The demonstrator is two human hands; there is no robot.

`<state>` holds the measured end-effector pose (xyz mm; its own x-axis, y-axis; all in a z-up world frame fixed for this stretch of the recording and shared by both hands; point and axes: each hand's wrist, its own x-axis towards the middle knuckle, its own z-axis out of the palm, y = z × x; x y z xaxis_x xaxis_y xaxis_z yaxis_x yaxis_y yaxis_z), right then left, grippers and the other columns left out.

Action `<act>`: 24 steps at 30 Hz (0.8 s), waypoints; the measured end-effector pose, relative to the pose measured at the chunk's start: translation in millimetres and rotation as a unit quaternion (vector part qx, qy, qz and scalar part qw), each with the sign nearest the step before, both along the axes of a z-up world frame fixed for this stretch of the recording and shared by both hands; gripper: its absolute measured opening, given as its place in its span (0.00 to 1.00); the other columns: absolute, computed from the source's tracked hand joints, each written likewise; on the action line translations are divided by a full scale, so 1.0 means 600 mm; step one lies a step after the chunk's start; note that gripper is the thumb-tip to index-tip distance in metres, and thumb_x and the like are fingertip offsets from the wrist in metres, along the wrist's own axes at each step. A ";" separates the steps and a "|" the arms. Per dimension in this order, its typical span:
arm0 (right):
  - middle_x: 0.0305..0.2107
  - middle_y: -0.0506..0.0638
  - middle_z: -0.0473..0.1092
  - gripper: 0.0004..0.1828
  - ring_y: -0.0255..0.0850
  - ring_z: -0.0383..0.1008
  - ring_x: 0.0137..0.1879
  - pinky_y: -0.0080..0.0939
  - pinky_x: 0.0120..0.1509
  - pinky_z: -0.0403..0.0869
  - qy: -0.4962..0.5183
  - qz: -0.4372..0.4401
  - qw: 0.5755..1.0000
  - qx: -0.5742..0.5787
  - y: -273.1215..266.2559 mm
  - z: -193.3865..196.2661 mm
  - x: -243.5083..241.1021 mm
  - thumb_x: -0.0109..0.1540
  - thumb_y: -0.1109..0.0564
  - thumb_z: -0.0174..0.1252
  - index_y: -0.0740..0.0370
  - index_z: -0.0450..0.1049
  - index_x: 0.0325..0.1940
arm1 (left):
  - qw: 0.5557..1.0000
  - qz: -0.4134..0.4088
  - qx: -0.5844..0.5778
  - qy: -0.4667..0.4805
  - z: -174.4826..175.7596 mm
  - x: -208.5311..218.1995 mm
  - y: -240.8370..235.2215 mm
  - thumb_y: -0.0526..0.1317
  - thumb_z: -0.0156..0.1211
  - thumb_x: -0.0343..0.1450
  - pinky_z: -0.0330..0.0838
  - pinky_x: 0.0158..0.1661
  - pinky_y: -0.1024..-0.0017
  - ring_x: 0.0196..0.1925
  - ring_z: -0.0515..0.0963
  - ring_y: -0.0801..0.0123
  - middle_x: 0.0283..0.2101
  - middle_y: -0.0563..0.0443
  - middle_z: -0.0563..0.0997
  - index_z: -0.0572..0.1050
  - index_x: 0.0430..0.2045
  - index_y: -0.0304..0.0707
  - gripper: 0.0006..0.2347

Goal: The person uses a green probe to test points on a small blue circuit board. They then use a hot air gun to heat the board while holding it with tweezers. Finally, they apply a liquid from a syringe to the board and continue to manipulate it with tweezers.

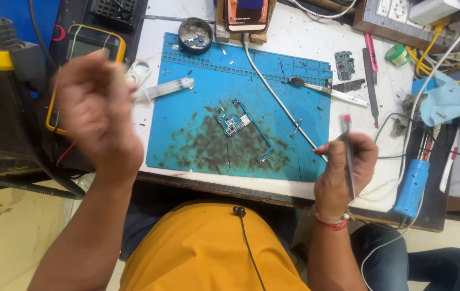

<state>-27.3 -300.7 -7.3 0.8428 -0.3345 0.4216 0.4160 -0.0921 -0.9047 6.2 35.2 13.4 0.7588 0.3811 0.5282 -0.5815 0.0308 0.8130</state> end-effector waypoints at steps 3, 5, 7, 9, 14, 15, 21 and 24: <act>0.35 0.54 0.71 0.13 0.40 0.72 0.39 0.40 0.46 0.75 0.021 -0.007 1.000 0.014 -0.003 -0.016 -0.019 0.78 0.53 0.51 0.65 0.68 0.59 | 0.994 -0.029 -0.104 0.006 -0.003 -0.043 0.022 0.43 0.54 0.87 0.71 0.35 0.75 0.35 0.74 0.71 0.39 0.49 0.75 0.70 0.48 0.34 0.10; 0.37 0.54 0.73 0.15 0.40 0.73 0.39 0.40 0.45 0.75 0.027 -0.007 1.000 0.013 0.004 -0.021 -0.025 0.77 0.51 0.50 0.65 0.69 0.59 | 0.971 -0.064 -0.227 0.038 -0.006 -0.073 0.052 0.50 0.51 0.86 0.70 0.33 0.74 0.33 0.75 0.69 0.38 0.48 0.75 0.71 0.44 0.35 0.15; 0.38 0.55 0.75 0.15 0.40 0.74 0.40 0.39 0.45 0.75 0.018 0.004 1.000 -0.001 0.010 -0.024 -0.037 0.77 0.50 0.49 0.65 0.69 0.59 | 0.925 -0.079 -0.359 0.098 -0.012 -0.095 0.085 0.56 0.48 0.82 0.69 0.32 0.75 0.33 0.76 0.69 0.37 0.47 0.75 0.72 0.43 0.35 0.19; 0.39 0.55 0.75 0.15 0.40 0.74 0.40 0.39 0.45 0.75 0.025 0.011 1.000 0.000 0.014 -0.028 -0.042 0.77 0.51 0.50 0.65 0.69 0.60 | 0.855 -0.076 -0.485 0.167 -0.024 -0.106 0.117 0.61 0.47 0.79 0.70 0.32 0.76 0.31 0.76 0.70 0.35 0.49 0.75 0.73 0.42 0.35 0.24; 0.40 0.55 0.74 0.15 0.38 0.73 0.40 0.39 0.46 0.74 0.067 0.055 0.996 0.027 0.044 -0.035 -0.051 0.75 0.52 0.51 0.65 0.69 0.60 | 0.803 -0.046 -0.569 0.172 -0.079 -0.092 0.175 0.65 0.49 0.76 0.72 0.30 0.84 0.30 0.77 0.73 0.33 0.51 0.75 0.74 0.46 0.31 0.29; 0.40 0.55 0.74 0.15 0.38 0.73 0.40 0.39 0.47 0.74 0.066 0.068 0.995 0.030 0.052 -0.036 -0.054 0.75 0.52 0.51 0.65 0.69 0.60 | 0.805 -0.044 -0.567 0.168 -0.088 -0.082 0.184 0.64 0.51 0.76 0.73 0.30 0.85 0.30 0.78 0.74 0.33 0.51 0.75 0.74 0.46 0.31 0.28; 0.40 0.55 0.73 0.15 0.39 0.74 0.43 0.39 0.46 0.75 0.058 0.141 0.988 0.034 0.090 -0.042 -0.076 0.75 0.53 0.52 0.65 0.69 0.59 | 0.802 -0.086 -0.578 0.122 -0.107 -0.058 0.196 0.58 0.56 0.79 0.74 0.31 0.86 0.32 0.80 0.75 0.34 0.52 0.76 0.74 0.47 0.31 0.23; 0.41 0.55 0.73 0.15 0.39 0.74 0.44 0.39 0.47 0.74 0.056 0.175 0.983 0.023 0.098 -0.044 -0.090 0.76 0.53 0.51 0.65 0.69 0.62 | 0.832 -0.121 -0.537 0.069 -0.087 -0.041 0.195 0.54 0.53 0.83 0.73 0.36 0.86 0.35 0.79 0.74 0.39 0.49 0.76 0.73 0.53 0.32 0.20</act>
<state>-81.6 -242.0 -33.9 0.9499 -0.0324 0.3108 0.3124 0.0805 -0.9465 -18.2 152.1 -38.9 0.9074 0.4038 -0.1166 -0.3558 0.8856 0.2985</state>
